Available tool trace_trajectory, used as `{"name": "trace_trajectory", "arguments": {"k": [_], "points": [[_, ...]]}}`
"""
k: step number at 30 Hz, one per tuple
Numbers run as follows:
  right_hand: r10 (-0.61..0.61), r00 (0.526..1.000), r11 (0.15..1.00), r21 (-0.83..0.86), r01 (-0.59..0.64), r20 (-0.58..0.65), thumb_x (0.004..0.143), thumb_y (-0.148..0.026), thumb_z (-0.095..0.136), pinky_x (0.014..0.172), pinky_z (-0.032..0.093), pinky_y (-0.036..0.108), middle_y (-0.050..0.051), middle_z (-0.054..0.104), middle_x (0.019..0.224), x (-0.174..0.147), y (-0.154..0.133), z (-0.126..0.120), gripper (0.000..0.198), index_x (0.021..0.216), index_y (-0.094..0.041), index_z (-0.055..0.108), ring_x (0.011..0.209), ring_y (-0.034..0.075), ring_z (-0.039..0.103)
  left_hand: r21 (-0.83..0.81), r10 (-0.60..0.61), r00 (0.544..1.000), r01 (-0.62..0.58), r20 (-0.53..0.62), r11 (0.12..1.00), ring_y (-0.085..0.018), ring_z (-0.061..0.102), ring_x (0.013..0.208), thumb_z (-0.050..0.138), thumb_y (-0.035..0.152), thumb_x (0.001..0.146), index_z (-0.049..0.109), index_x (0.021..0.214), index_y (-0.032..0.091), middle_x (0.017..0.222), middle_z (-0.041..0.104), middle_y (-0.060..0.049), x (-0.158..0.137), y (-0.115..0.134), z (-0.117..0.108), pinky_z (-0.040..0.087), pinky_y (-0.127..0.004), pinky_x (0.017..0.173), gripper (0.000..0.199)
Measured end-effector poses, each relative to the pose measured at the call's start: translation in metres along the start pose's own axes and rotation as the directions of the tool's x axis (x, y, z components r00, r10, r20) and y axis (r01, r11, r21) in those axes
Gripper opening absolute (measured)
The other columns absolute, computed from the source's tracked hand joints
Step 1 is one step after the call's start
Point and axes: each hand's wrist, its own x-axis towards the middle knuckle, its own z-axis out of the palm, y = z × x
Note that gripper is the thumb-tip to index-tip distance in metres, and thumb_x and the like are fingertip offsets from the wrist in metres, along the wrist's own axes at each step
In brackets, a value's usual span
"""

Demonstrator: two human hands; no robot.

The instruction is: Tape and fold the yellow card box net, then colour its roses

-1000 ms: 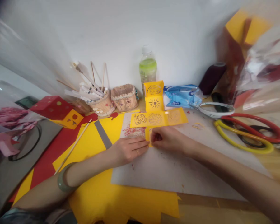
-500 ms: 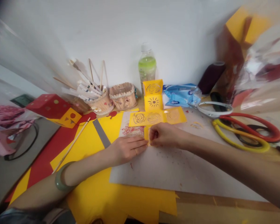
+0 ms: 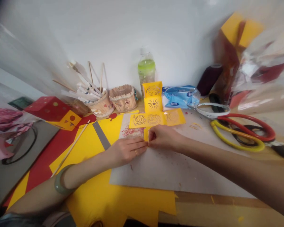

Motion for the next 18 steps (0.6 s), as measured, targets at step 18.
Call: {"name": "trace_trajectory", "arguments": {"k": [18], "points": [[-0.066, 0.998, 0.993, 0.102, 0.065, 0.005, 0.064, -0.018, 0.052, 0.049, 0.037, 0.02, 0.0, 0.06, 0.062, -0.0044, 0.0053, 0.0018, 0.006, 0.067, -0.017, 0.057, 0.056, 0.011, 0.052, -0.024, -0.004, 1.0, 0.004, -0.003, 1.0, -0.016, 0.063, 0.093, 0.038, 0.011, 0.09, 0.065, 0.094, 0.009, 0.097, 0.069, -0.004, 0.0016, -0.0001, -0.0028, 0.055, -0.027, 0.077, 0.027]]}}
